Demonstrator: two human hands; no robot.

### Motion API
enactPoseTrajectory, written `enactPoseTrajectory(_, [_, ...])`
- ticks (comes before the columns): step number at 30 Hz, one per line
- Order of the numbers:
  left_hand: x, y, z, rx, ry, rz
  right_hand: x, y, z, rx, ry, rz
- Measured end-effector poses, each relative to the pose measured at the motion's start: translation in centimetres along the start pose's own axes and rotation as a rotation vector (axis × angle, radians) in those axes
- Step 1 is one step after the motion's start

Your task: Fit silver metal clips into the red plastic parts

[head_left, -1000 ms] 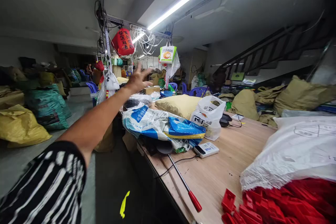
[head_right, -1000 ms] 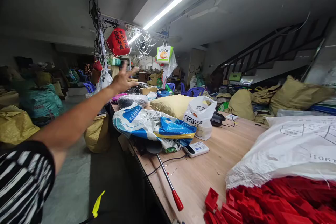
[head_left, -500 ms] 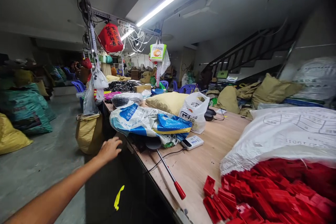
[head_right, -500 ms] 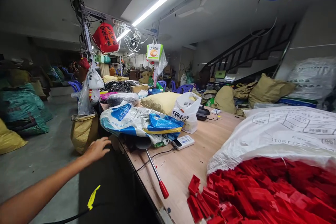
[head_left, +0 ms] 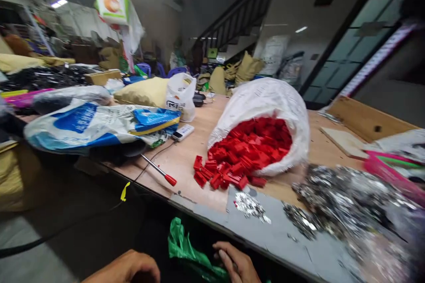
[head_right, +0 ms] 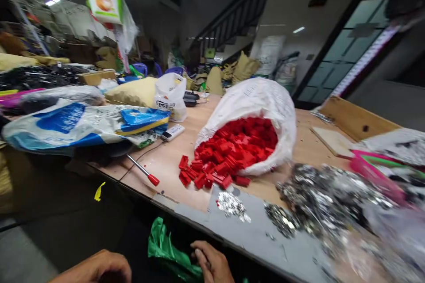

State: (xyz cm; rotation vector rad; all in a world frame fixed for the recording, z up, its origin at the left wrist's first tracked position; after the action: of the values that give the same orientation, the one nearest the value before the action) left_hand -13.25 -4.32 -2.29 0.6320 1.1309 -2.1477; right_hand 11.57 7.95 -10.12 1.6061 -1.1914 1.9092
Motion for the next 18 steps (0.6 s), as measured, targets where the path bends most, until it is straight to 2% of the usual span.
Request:
enactPoseTrajectory(1, [-2.0,0.2,-0.6,0.014,0.070,0.038,0.3,-0.3,0.3,-0.005,0.005,-0.028])
enactPoseTrajectory(3, [-5.3,0.0,-2.3,-0.032,0.205,0.085,1.0,-1.2,1.2,-0.038,0.033,-0.056])
enactPoseTrajectory(6, [-8.1,-0.5,-6.1,-0.208,0.363,0.031,1.9,-2.6,2.9,-0.116,0.069,-0.022])
enactPoseTrajectory(11, [-10.5,-0.9,-12.6,-0.616,0.545,-0.159,1.7,-4.9,5.6,-0.266,0.092,0.062])
enactPoseTrajectory(14, [-11.2,-1.5,-15.1,-0.857,0.539,-0.295,1.1,-6.3,7.1,-0.351,0.130,0.081])
enactPoseTrajectory(16, [-11.7,-1.7,-16.2,-0.954,0.524,-0.391,0.7,-7.3,7.9,-0.399,0.158,0.078])
enactPoseTrajectory(18, [-12.3,-1.6,-17.2,-0.975,0.537,-0.484,0.7,-8.4,8.4,-0.448,0.166,0.093])
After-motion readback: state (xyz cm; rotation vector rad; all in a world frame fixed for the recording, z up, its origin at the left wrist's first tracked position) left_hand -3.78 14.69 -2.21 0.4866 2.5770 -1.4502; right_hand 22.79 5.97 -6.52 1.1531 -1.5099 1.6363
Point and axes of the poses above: each hand's wrist, its own z-axis away from the middle knuckle, its own y-axis out of the palm, x = y × z, the point moved 6 cm from there along -z, towards the middle knuckle, and after that the axes turned 7 degrees about -z, right-handed, at the moved point
